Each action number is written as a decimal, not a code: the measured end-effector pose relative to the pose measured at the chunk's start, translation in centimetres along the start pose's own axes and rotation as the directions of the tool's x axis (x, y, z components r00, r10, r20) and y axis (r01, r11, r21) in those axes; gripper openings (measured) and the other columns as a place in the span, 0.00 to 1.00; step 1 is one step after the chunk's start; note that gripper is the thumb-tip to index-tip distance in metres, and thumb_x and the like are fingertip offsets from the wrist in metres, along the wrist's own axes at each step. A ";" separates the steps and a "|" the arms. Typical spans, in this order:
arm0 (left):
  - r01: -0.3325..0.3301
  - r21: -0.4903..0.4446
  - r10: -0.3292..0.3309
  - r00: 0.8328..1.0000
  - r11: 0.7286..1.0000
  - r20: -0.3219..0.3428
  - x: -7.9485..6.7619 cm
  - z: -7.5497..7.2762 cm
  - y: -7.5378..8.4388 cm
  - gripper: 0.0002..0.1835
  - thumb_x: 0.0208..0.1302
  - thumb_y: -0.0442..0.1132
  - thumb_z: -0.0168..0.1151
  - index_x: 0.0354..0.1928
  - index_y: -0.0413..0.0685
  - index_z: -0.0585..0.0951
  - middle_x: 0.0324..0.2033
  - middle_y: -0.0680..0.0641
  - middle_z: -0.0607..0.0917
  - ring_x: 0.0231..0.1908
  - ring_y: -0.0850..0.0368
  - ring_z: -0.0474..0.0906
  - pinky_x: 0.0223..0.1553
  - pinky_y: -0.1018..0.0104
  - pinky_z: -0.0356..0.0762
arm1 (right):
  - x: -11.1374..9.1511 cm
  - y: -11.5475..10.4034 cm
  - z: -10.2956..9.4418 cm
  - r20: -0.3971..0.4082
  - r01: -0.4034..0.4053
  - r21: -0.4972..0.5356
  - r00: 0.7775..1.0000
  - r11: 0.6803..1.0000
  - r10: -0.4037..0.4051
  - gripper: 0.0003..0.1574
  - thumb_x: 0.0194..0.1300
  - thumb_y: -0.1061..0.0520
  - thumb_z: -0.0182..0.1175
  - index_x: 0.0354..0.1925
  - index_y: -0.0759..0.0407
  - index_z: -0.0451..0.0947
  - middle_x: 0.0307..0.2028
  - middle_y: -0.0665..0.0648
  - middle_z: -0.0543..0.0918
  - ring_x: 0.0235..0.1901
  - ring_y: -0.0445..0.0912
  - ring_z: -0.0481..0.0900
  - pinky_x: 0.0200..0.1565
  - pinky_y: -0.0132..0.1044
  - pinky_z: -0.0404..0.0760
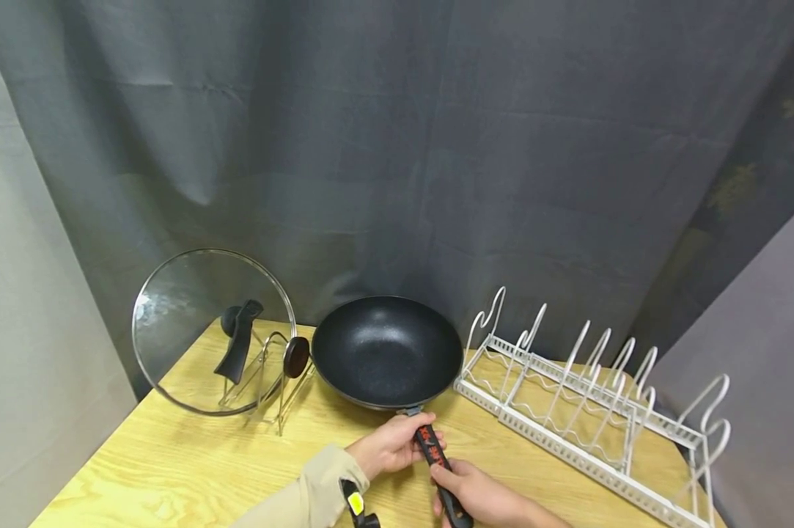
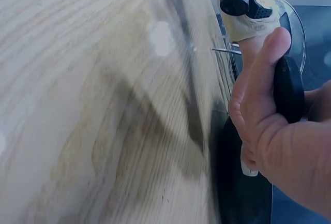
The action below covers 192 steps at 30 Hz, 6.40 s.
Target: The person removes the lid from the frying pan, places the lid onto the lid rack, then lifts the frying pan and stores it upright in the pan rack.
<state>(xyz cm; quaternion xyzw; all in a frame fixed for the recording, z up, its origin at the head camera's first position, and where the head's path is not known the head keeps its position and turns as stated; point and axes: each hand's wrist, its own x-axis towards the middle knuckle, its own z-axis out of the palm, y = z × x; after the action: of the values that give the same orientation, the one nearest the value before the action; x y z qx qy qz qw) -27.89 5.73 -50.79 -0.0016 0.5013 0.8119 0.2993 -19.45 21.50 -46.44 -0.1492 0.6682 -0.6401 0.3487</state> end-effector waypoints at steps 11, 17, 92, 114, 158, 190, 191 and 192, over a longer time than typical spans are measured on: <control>0.021 0.023 -0.021 1.000 1.000 0.014 -0.8 -1.0 0.4 0.16 0.67 0.39 0.54 0.46 0.31 0.76 0.28 0.46 0.83 0.31 0.57 0.84 0.42 0.60 0.80 | 0.8 0.4 1.3 0.018 0.012 0.070 1.000 0.997 -0.013 0.16 0.77 0.50 0.38 0.44 0.62 0.64 0.27 0.50 0.77 0.23 0.38 0.77 0.27 0.28 0.74; 0.032 0.053 -0.033 0.999 0.998 0.030 -1.1 -1.6 0.8 0.16 0.67 0.41 0.55 0.46 0.31 0.76 0.30 0.45 0.84 0.35 0.54 0.84 0.44 0.59 0.80 | 1.3 0.5 2.0 0.021 0.035 0.097 0.999 0.995 -0.037 0.15 0.77 0.51 0.38 0.44 0.61 0.64 0.26 0.50 0.77 0.22 0.39 0.77 0.28 0.28 0.75; 0.114 0.107 -0.127 0.984 0.988 0.125 -2.8 -5.6 2.5 0.10 0.67 0.41 0.50 0.27 0.47 0.71 0.19 0.56 0.74 0.21 0.67 0.74 0.29 0.75 0.77 | 6.7 0.0 10.0 -0.313 0.052 0.122 0.950 0.991 -0.011 0.24 0.74 0.50 0.45 0.49 0.73 0.62 0.19 0.50 0.72 0.14 0.40 0.76 0.22 0.31 0.77; 0.014 0.002 -0.014 0.999 1.000 0.043 -2.9 -4.5 1.7 0.12 0.70 0.39 0.50 0.26 0.47 0.73 0.20 0.54 0.75 0.22 0.66 0.74 0.29 0.76 0.77 | 6.7 0.9 9.0 -0.315 0.112 0.048 0.944 0.993 -0.092 0.09 0.68 0.59 0.50 0.37 0.66 0.65 0.18 0.52 0.72 0.13 0.41 0.74 0.20 0.31 0.76; -0.124 -0.050 0.130 0.977 0.991 0.167 -4.0 -2.3 5.1 0.09 0.69 0.39 0.50 0.28 0.47 0.70 0.20 0.53 0.74 0.22 0.64 0.74 0.31 0.71 0.78 | 5.7 -0.8 8.7 -0.284 0.253 -0.031 0.925 0.967 -0.251 0.16 0.68 0.63 0.50 0.47 0.74 0.60 0.19 0.51 0.74 0.13 0.38 0.75 0.20 0.29 0.76; -0.212 -0.260 0.321 0.797 0.942 0.513 -5.7 0.0 7.0 0.14 0.76 0.37 0.34 0.29 0.51 0.64 0.20 0.58 0.62 0.20 0.70 0.62 0.25 0.79 0.64 | 4.6 -1.5 8.5 -0.212 0.468 -0.045 0.859 0.882 -0.466 0.18 0.67 0.68 0.47 0.38 0.86 0.53 0.18 0.47 0.74 0.15 0.37 0.77 0.19 0.29 0.78; -0.226 -0.246 0.324 0.797 0.943 0.509 -5.7 0.0 7.1 0.14 0.76 0.38 0.35 0.29 0.51 0.64 0.20 0.57 0.63 0.20 0.70 0.62 0.25 0.79 0.64 | 4.6 -1.5 8.5 -0.205 0.476 -0.039 0.857 0.878 -0.474 0.18 0.68 0.68 0.47 0.37 0.86 0.52 0.18 0.47 0.74 0.15 0.37 0.77 0.19 0.29 0.78; -0.237 -0.233 0.326 0.798 0.943 0.507 -5.7 0.0 7.1 0.14 0.76 0.38 0.36 0.29 0.52 0.64 0.20 0.57 0.63 0.20 0.69 0.62 0.25 0.79 0.64 | 4.6 -1.5 8.6 -0.199 0.482 -0.032 0.855 0.875 -0.478 0.18 0.68 0.68 0.47 0.37 0.86 0.52 0.18 0.47 0.74 0.15 0.37 0.77 0.19 0.29 0.78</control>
<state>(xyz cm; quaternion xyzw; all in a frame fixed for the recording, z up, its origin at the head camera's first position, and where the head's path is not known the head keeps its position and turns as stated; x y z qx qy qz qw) -26.66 0.73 -43.25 0.2773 0.3258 0.8518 0.3025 -17.49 11.90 -45.69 -0.2425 0.6352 -0.7249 0.1105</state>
